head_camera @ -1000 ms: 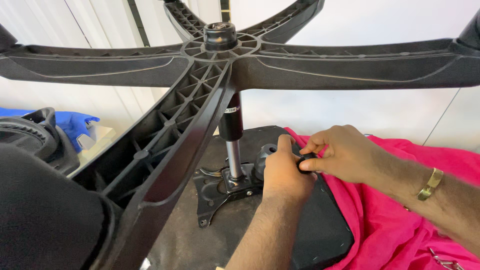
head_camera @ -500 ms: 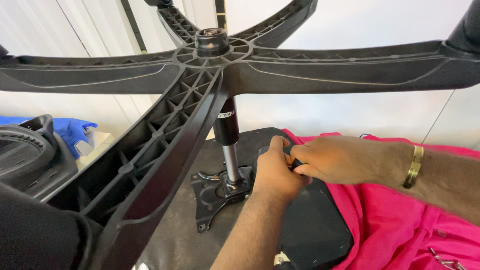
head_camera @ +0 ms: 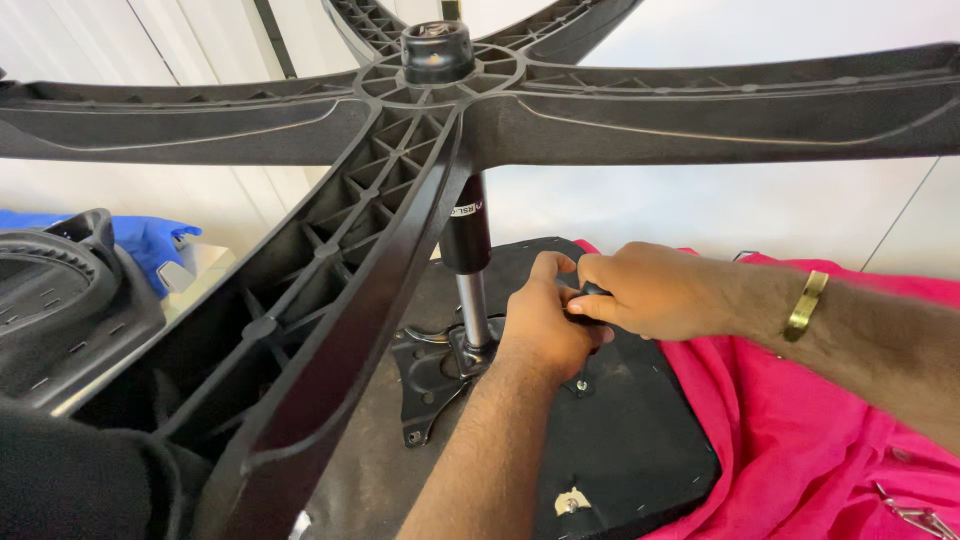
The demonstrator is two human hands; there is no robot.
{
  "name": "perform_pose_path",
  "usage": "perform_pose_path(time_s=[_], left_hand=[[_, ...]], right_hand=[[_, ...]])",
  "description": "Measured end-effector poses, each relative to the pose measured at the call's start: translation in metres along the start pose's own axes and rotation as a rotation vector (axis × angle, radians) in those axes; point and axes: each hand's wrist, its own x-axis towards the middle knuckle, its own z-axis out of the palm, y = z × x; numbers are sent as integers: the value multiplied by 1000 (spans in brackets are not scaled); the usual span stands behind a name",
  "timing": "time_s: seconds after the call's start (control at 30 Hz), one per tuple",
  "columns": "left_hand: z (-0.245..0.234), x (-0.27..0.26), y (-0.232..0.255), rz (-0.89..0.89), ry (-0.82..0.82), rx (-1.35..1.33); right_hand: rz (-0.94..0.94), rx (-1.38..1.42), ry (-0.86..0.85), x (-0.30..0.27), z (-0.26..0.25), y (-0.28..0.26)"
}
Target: The person uses a screwdriver to tighten screws on the underside of an office chair seat, securing the seat to the chair base. The person rotates the chair to access different screw locations and continues tightening throughout the clip.
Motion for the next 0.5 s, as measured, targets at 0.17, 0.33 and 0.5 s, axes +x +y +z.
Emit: perform_pose_path(time_s=[0.17,0.33,0.5], left_hand=[[2,7,-7,58,9,49],[8,14,-7,80,49,212],[14,1,-30,67,-45,144]], right_hand=[[145,109,50,5,7,-4],[191,117,73,10,10,3],[171,45,87,9,12,13]])
